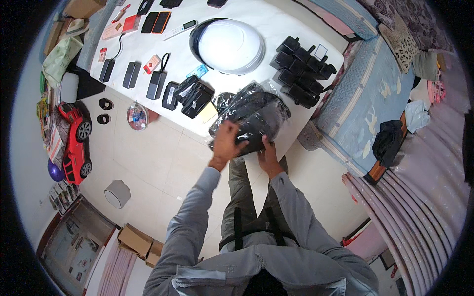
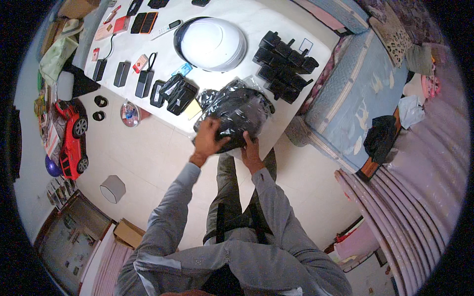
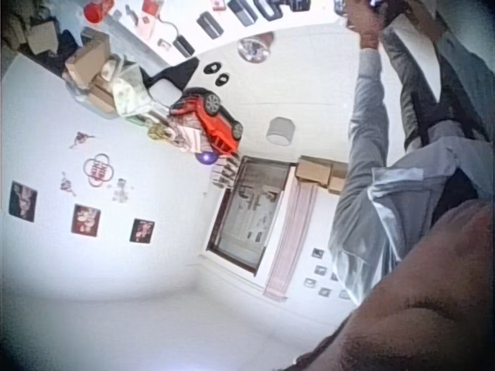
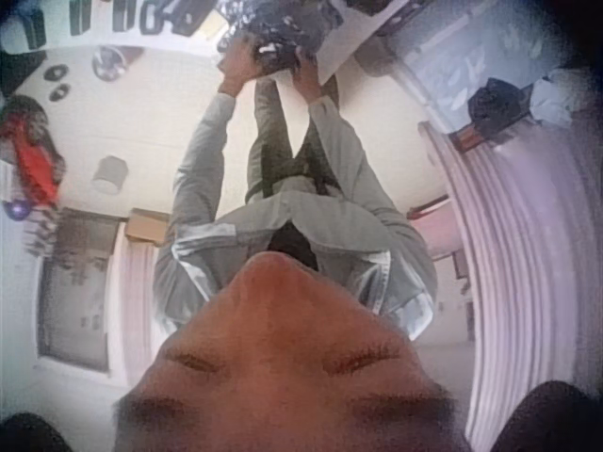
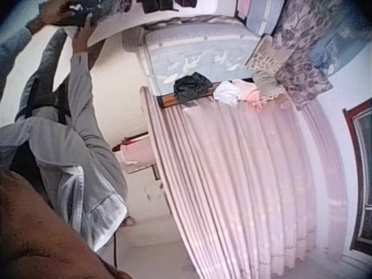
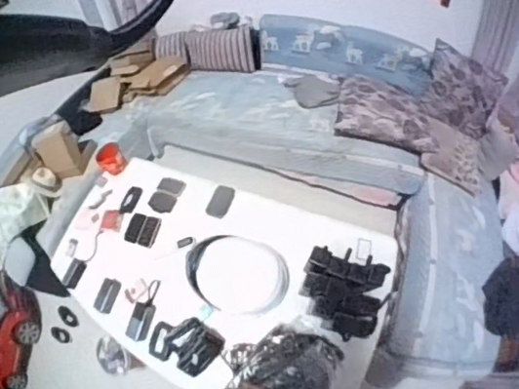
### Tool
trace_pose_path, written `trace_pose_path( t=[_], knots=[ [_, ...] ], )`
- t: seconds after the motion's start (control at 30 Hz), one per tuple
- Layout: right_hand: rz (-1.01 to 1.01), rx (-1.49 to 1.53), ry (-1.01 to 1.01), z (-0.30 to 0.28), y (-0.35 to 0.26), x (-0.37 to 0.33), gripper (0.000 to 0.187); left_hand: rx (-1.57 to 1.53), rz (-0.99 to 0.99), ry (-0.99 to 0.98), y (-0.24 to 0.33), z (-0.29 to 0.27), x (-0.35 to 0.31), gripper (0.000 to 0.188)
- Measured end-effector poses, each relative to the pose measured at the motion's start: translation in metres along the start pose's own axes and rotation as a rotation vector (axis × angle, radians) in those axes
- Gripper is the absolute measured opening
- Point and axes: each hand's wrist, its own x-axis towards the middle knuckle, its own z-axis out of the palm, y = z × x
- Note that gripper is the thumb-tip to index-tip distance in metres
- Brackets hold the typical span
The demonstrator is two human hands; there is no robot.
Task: The person unpacks electronic equipment, including walkie-talkies and chargers, from cardboard boxes on the floor and places them on a white table. They also handle and examine a helmet and several black mesh bags.
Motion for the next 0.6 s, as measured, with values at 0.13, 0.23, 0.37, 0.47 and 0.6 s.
trace_pose_path(
  t=[0.13, 0.23, 0.37, 0.47, 0.6],
  knots=[
    [-0.092, -0.121, -0.093, 0.003, 0.004, 0.007, 0.067, 0.111, 0.060, 0.110, 0.035, 0.006, -0.011, 0.088],
    [-0.079, -0.199, 0.068, 0.032, 0.002, -0.006, 0.066, 0.005, -0.131, 0.385, -0.006, 0.024, -0.008, 0.110],
    [-0.066, -0.244, 0.059, 0.031, 0.005, 0.005, 0.068, -0.063, -0.524, 0.224, -0.048, 0.038, 0.009, 0.127],
    [-0.138, -0.231, -0.054, 0.021, 0.011, 0.012, 0.068, -0.039, -0.722, -0.011, -0.046, 0.033, 0.016, 0.125],
    [-0.043, -0.209, -0.193, 0.013, 0.006, 0.011, 0.068, -0.373, -0.788, -0.133, -0.051, 0.027, 0.007, 0.122]
  ],
)
